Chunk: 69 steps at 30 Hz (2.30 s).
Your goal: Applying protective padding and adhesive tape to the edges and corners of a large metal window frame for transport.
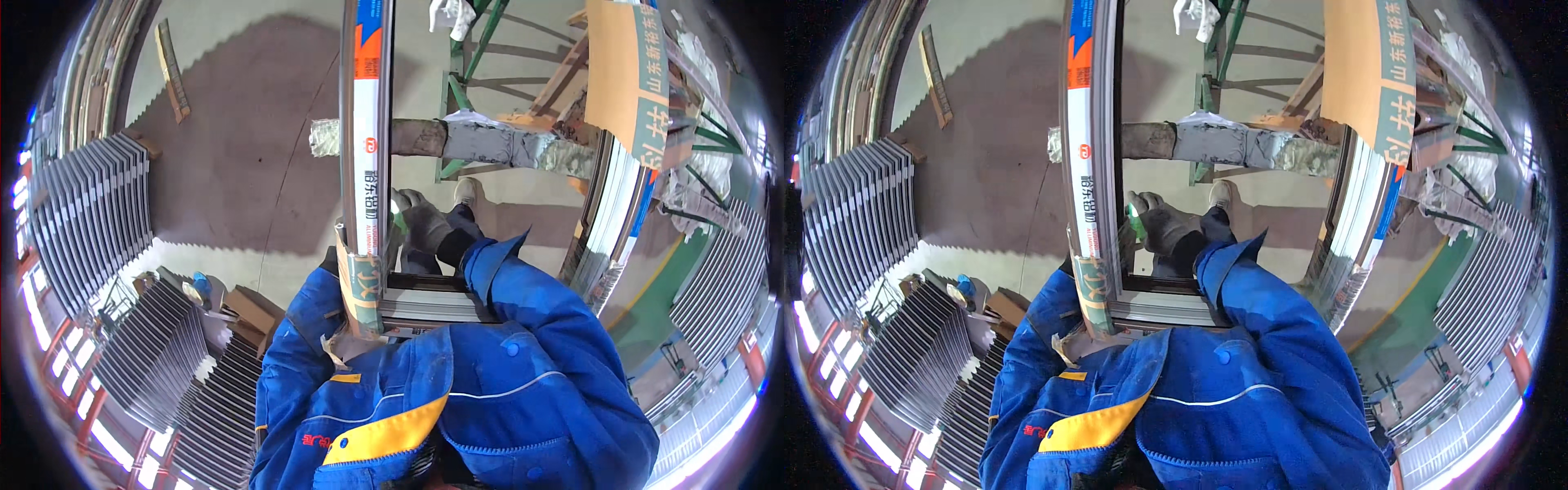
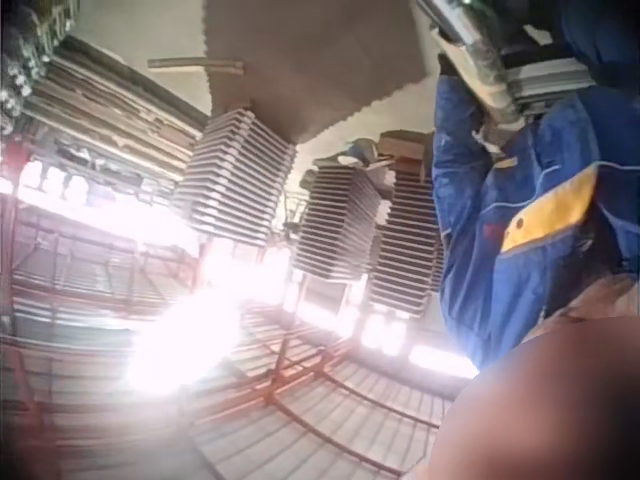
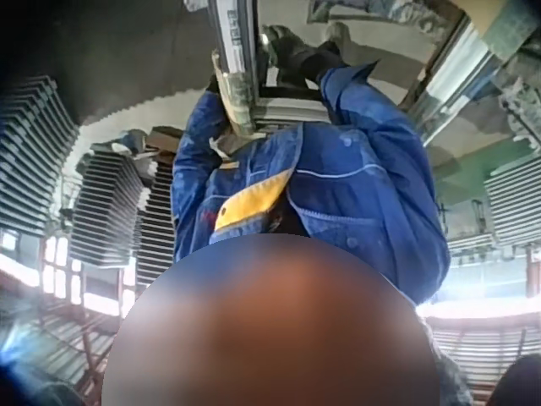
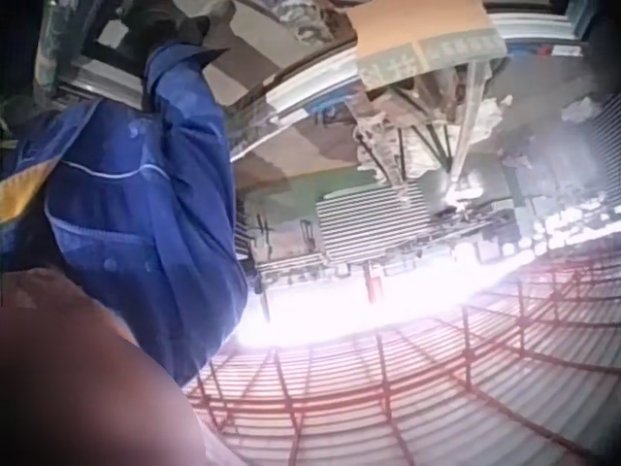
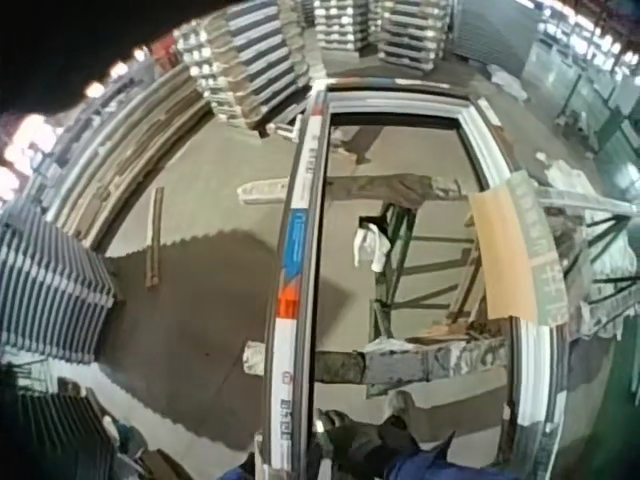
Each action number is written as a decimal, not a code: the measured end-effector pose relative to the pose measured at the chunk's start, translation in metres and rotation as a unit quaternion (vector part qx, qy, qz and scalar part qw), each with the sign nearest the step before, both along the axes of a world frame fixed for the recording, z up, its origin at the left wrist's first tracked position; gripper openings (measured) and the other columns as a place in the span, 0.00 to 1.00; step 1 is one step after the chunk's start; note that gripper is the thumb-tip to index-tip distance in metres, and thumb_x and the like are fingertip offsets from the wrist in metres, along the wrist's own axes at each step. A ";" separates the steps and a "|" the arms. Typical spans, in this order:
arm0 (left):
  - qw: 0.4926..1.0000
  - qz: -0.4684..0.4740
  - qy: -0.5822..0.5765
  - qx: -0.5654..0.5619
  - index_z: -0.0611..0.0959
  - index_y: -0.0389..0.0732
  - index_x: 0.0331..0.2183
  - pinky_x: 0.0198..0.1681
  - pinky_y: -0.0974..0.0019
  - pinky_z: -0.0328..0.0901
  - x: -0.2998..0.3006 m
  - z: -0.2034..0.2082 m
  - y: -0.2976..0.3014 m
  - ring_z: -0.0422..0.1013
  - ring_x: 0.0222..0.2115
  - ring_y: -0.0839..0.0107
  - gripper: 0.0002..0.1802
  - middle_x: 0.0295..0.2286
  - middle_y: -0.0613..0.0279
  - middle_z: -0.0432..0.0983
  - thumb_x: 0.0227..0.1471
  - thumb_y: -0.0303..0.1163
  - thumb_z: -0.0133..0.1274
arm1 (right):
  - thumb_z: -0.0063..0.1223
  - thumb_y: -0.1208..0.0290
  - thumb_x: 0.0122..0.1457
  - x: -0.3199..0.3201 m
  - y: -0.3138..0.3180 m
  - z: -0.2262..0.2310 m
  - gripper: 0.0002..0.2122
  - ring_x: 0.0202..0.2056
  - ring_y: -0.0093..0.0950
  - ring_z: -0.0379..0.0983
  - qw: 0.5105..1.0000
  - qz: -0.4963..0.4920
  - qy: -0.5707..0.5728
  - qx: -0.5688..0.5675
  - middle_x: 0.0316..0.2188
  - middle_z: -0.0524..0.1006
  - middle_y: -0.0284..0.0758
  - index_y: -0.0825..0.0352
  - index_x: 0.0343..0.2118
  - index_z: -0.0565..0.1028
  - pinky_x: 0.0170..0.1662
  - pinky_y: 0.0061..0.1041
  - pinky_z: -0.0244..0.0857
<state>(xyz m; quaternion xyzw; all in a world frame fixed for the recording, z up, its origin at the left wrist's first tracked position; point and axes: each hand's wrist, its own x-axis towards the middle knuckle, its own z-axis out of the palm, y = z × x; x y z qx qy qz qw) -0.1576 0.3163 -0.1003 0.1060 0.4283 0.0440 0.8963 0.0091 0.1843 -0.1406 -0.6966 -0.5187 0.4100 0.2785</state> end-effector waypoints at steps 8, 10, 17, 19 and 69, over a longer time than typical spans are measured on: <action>0.990 0.006 -0.136 -0.048 0.79 0.38 0.44 0.32 0.64 0.70 0.017 -0.001 -0.001 0.73 0.29 0.69 0.18 0.32 0.58 0.77 0.65 0.44 0.50 | 0.66 0.62 0.47 -0.013 0.002 -0.006 0.48 0.62 0.51 0.61 0.997 -0.063 0.041 -0.006 0.59 0.65 0.57 0.79 0.67 0.52 0.66 0.44 0.56; 0.981 0.017 -0.178 -0.075 0.79 0.38 0.43 0.30 0.62 0.70 0.016 0.000 0.001 0.72 0.28 0.67 0.19 0.31 0.57 0.76 0.65 0.45 0.49 | 0.66 0.60 0.47 -0.016 0.005 -0.002 0.49 0.62 0.51 0.61 0.998 -0.050 0.035 0.021 0.60 0.64 0.58 0.80 0.67 0.52 0.66 0.44 0.56; 0.984 0.028 -0.168 0.048 0.79 0.37 0.42 0.34 0.61 0.73 0.045 0.047 -0.007 0.76 0.31 0.63 0.18 0.33 0.55 0.79 0.63 0.43 0.51 | 0.65 0.62 0.48 -0.011 -0.009 -0.032 0.48 0.64 0.53 0.59 0.992 -0.015 0.075 0.105 0.61 0.63 0.57 0.79 0.68 0.51 0.67 0.43 0.57; 0.986 0.024 -0.160 0.046 0.79 0.37 0.42 0.34 0.61 0.73 0.037 0.043 -0.007 0.76 0.31 0.63 0.18 0.34 0.55 0.79 0.63 0.43 0.51 | 0.63 0.65 0.51 0.009 -0.014 -0.022 0.46 0.66 0.50 0.56 0.989 0.053 0.019 0.137 0.63 0.62 0.55 0.74 0.70 0.50 0.68 0.43 0.57; 0.980 0.126 -0.030 0.149 0.75 0.34 0.54 0.48 0.54 0.72 -0.086 0.013 0.051 0.78 0.39 0.58 0.36 0.40 0.52 0.80 0.50 0.48 0.60 | 0.56 0.75 0.58 0.032 0.025 0.054 0.16 0.45 0.28 0.79 0.894 -0.153 0.412 -0.082 0.45 0.82 0.38 0.72 0.49 0.80 0.52 0.31 0.72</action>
